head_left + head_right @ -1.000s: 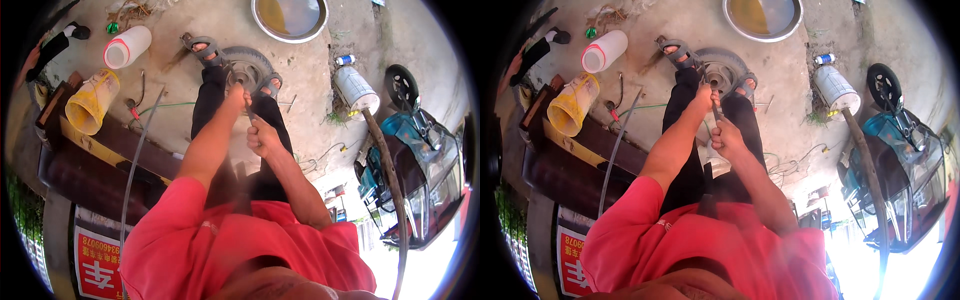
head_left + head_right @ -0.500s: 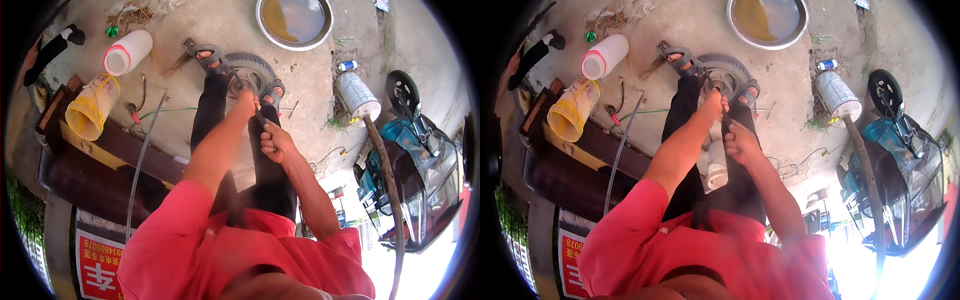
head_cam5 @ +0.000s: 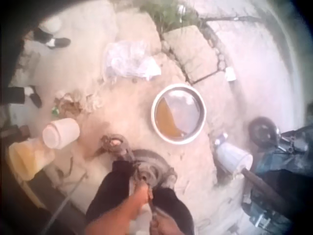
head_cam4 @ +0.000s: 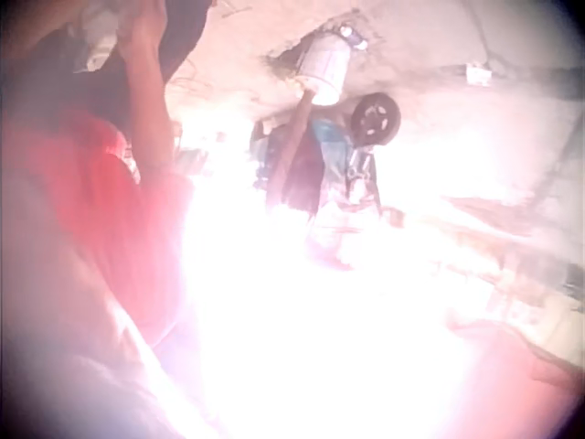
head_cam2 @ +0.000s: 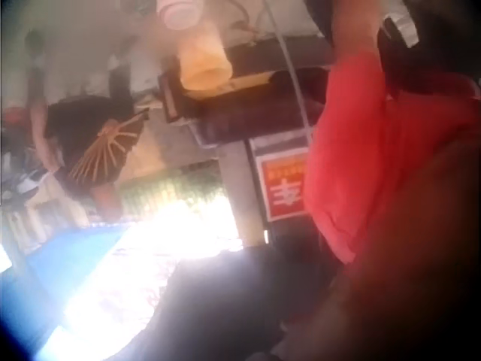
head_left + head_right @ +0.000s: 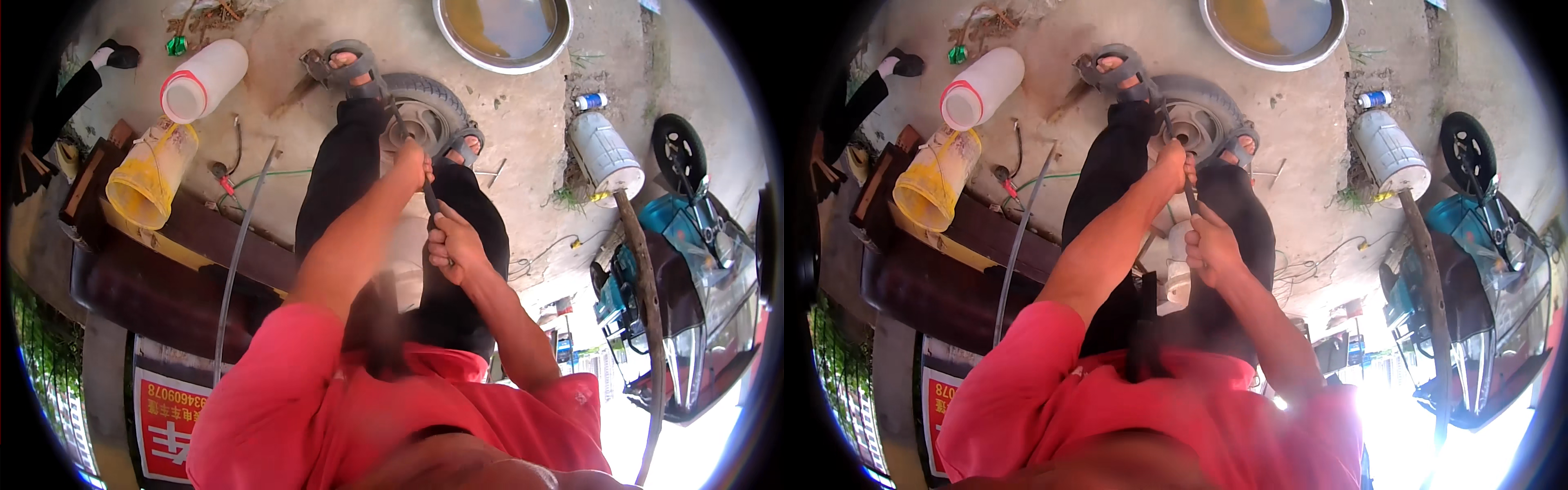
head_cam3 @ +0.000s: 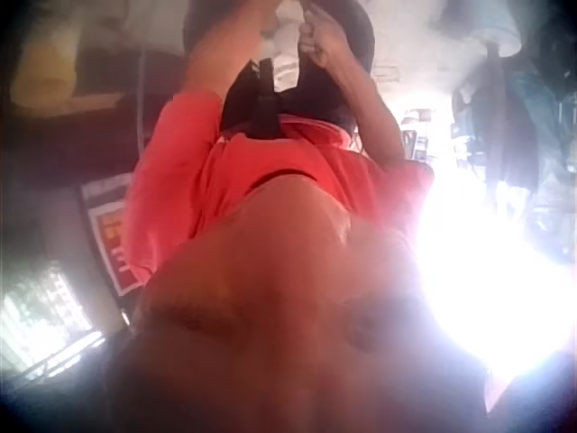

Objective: The person uses a pry bar and hammer to remove a tire from a wheel rim, then uses a pair of pliers and a pry bar to pull a tube into the tire and reseat the tire onto the rim.

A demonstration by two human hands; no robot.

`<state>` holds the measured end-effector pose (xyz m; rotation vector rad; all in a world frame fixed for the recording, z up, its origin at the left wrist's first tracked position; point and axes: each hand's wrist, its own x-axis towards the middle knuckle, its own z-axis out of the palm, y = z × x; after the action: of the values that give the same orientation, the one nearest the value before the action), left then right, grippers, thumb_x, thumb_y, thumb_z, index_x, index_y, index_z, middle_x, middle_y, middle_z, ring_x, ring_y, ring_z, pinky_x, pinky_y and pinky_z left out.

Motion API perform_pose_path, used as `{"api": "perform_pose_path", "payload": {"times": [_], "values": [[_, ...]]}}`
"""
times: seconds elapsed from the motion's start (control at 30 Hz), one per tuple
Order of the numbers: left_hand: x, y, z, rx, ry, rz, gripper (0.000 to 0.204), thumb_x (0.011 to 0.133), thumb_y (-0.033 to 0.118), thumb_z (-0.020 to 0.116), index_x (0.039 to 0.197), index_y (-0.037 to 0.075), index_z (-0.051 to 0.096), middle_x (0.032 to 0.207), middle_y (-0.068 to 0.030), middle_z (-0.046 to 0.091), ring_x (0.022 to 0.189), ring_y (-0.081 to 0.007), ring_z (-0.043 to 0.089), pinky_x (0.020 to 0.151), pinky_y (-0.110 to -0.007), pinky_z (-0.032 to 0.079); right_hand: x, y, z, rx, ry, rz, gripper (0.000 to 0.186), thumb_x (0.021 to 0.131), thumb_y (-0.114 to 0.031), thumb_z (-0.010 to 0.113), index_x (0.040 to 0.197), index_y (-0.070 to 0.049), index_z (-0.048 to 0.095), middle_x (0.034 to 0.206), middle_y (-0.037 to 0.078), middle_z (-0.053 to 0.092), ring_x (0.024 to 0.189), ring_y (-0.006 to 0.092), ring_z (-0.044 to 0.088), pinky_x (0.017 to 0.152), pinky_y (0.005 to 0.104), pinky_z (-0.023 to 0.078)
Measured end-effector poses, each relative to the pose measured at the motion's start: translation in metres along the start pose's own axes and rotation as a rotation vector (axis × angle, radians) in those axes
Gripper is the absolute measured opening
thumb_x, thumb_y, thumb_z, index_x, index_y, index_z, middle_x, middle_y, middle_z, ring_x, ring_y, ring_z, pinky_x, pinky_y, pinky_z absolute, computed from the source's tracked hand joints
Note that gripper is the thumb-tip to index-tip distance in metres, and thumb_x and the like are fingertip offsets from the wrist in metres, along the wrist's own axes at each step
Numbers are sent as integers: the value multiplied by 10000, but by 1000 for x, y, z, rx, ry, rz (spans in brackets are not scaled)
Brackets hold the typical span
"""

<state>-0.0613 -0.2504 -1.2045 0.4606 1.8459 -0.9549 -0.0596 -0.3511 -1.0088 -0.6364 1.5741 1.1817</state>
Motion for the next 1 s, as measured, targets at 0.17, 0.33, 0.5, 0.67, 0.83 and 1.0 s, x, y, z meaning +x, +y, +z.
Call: {"api": "perform_pose_path", "payload": {"times": [0.17,0.33,0.5,0.67,0.83,1.0], "values": [[14,-36,-24,29,-8,-24,581,1071,567,330,705,127,433,540,-5,382,396,-159,299,446,-332,269,1,38,-30,-73,3,21,505,1086,-160,474,1577,-210,368,658,-57,354,480,68,282,426,236,257],[32,-34,-37,-92,-96,12,576,1077,501,362,682,92,455,536,-31,439,383,-164,350,421,-325,311,-10,28,-20,-34,-80,1,450,1087,-183,455,1529,-254,407,674,-69,347,490,57,278,433,227,242],[-7,-52,-21,-84,-192,2,573,1067,524,363,706,92,466,545,-1,412,383,-132,311,414,-307,275,-40,39,-37,0,-79,-19,512,1081,-161,446,1574,-274,364,664,-70,314,490,57,265,433,229,233],[-7,-69,-2,-27,-183,0,595,1084,552,332,704,111,458,561,33,358,423,-110,284,451,-297,236,-40,39,-55,63,-57,-44,520,1083,-154,438,1586,-258,357,656,-66,304,488,58,266,427,232,235],[3,-68,0,-45,-186,-17,603,1085,555,317,703,110,455,563,29,353,420,-115,281,448,-304,239,-38,32,-55,4,-50,-81,515,1085,-147,430,1589,-230,363,652,-61,309,485,63,272,424,231,238],[-8,-52,14,3,-148,-55,584,1085,543,316,730,105,466,564,26,360,418,-116,284,445,-309,241,-37,16,-48,82,-39,-44,545,1087,-134,423,1617,-210,318,663,-55,334,484,61,278,422,228,241]]}}
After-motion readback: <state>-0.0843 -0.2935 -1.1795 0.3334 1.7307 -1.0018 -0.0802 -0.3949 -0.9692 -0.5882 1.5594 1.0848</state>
